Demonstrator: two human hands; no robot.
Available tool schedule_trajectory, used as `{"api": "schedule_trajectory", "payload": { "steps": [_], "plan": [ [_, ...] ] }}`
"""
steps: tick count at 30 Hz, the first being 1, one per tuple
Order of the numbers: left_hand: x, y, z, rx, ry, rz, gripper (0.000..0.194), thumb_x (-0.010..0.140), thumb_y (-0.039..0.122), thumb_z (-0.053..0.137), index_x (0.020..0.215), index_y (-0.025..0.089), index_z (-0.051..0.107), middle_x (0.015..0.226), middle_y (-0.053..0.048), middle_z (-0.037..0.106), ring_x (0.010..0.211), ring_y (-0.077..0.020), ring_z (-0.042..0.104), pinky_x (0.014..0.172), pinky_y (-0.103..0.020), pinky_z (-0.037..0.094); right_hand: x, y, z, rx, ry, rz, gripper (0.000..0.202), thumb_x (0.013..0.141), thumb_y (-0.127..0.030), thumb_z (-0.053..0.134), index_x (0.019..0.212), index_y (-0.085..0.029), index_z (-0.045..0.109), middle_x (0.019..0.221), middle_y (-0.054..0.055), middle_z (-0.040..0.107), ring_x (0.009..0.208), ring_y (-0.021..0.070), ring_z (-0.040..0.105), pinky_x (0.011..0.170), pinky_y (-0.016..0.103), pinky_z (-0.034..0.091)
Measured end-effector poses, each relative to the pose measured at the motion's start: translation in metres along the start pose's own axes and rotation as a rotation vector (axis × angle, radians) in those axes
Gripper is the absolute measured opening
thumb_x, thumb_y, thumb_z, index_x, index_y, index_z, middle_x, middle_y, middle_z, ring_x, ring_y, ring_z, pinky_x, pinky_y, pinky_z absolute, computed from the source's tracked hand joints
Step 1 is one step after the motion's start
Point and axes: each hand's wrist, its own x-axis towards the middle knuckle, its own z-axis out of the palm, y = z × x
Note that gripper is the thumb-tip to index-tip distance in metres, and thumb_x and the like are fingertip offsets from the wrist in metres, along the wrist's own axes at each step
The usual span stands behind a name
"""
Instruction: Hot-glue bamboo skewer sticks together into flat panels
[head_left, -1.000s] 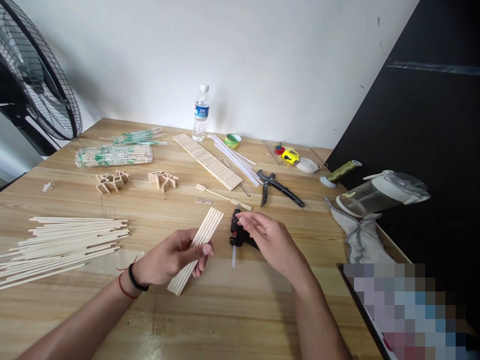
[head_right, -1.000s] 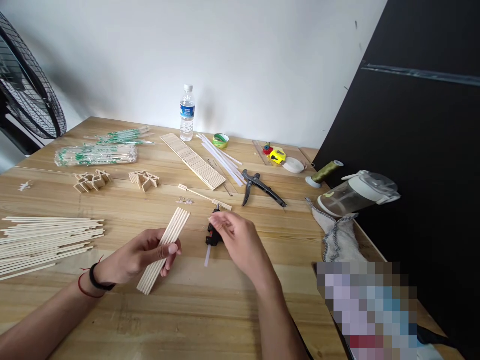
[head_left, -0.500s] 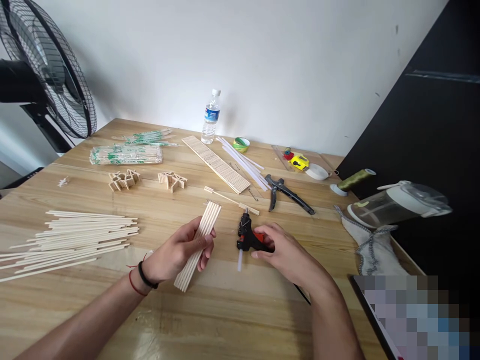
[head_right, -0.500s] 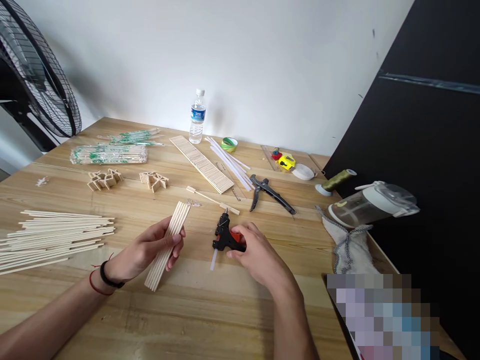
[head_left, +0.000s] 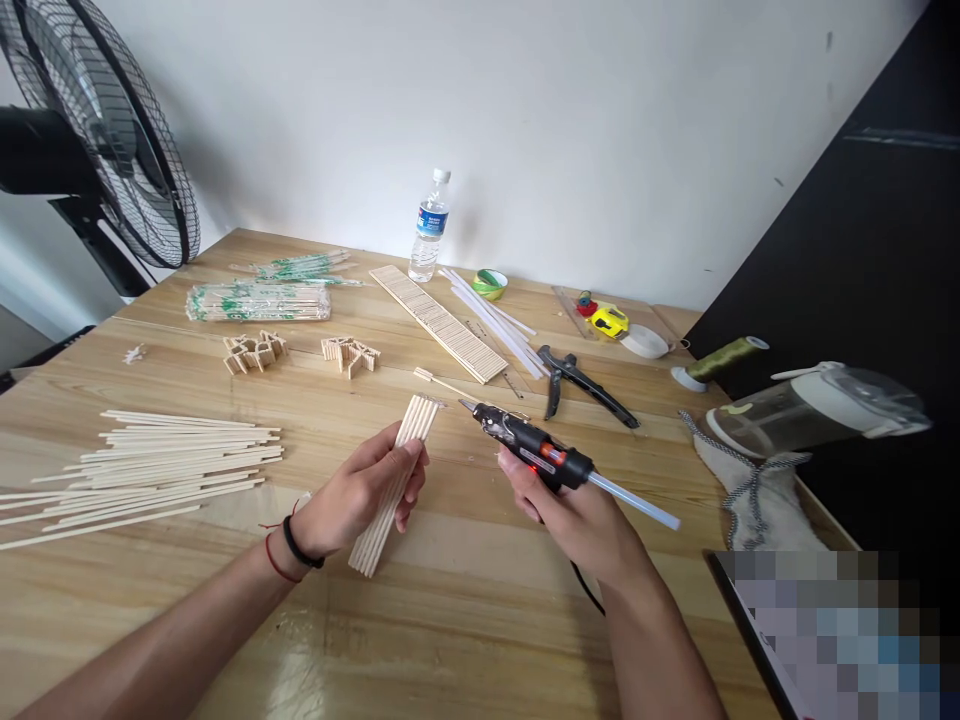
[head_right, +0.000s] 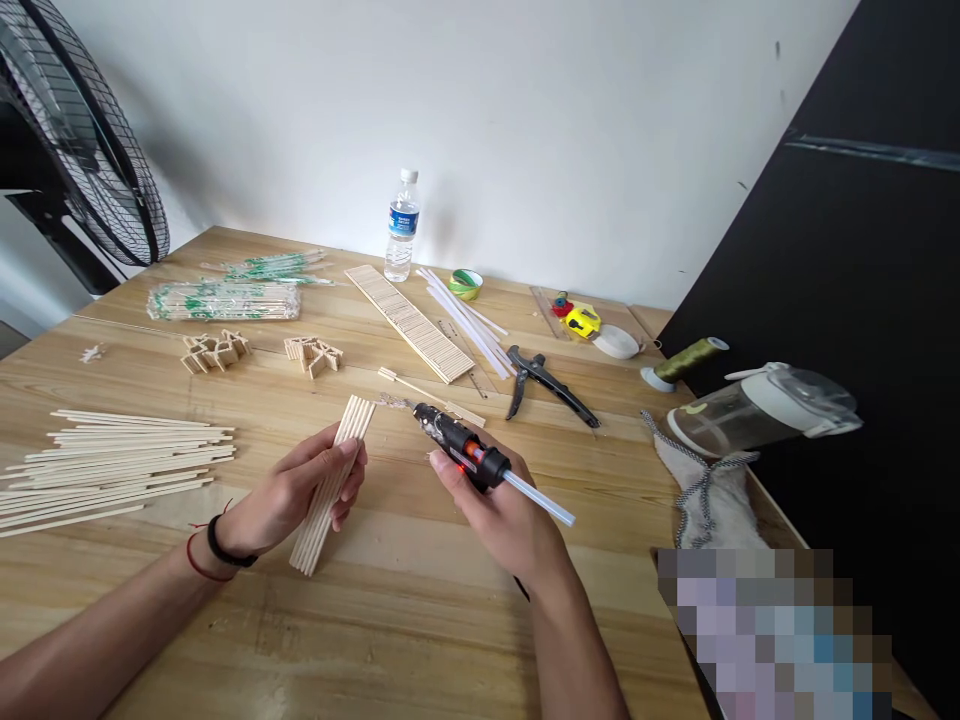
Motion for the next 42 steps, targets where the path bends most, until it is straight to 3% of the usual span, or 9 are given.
{"api": "schedule_trajectory", "payload": {
  "steps": [3, 9, 17, 42],
  "plan": [
    [0.0, 0.001, 0.002, 0.047, 0.024, 0.036, 0.046, 0.095, 0.064, 0.065, 0.087, 0.019, 0.054, 0.068, 0.004, 0.056, 0.052, -0.0101, 0.053, 0.049, -0.023, 0.05, -0.004, -0.005, 0.005, 0.096, -0.074, -0.01, 0.036, 0.102, -0.056, 0.06, 0.085, -0.024, 0.058, 0.069, -0.002, 0.05, 0.057, 0.016, 0.045, 0.054, 0.032, 0.037],
    [-0.004, 0.001, 0.003, 0.178, 0.035, 0.078, 0.047, 0.099, 0.066, 0.058, 0.088, 0.02, 0.052, 0.068, 0.005, 0.055, 0.05, -0.0091, 0.053, 0.048, -0.021, 0.047, -0.003, -0.016, 0.01, 0.105, -0.096, -0.176, 0.041, 0.102, -0.059, 0.058, 0.08, -0.024, 0.062, 0.074, 0.002, 0.058, 0.069, 0.0209, 0.055, 0.064, 0.035, 0.044],
    [-0.008, 0.003, 0.005, 0.241, 0.03, 0.115, 0.048, 0.101, 0.065, 0.055, 0.084, 0.021, 0.05, 0.068, 0.004, 0.055, 0.051, -0.0092, 0.053, 0.049, -0.021, 0.047, -0.004, -0.014, 0.012, 0.013, -0.051, -0.161, 0.046, 0.101, -0.061, 0.058, 0.075, -0.023, 0.062, 0.071, 0.003, 0.061, 0.064, 0.0204, 0.055, 0.06, 0.034, 0.042],
    [-0.006, 0.003, 0.006, 0.251, 0.027, 0.153, 0.046, 0.102, 0.063, 0.055, 0.085, 0.021, 0.05, 0.067, 0.004, 0.056, 0.049, -0.0105, 0.059, 0.046, -0.022, 0.051, -0.003, -0.017, 0.012, -0.023, -0.038, -0.151, 0.048, 0.1, -0.059, 0.06, 0.067, -0.024, 0.055, 0.062, -0.002, 0.048, 0.056, 0.0162, 0.044, 0.054, 0.031, 0.035]
  ]
}}
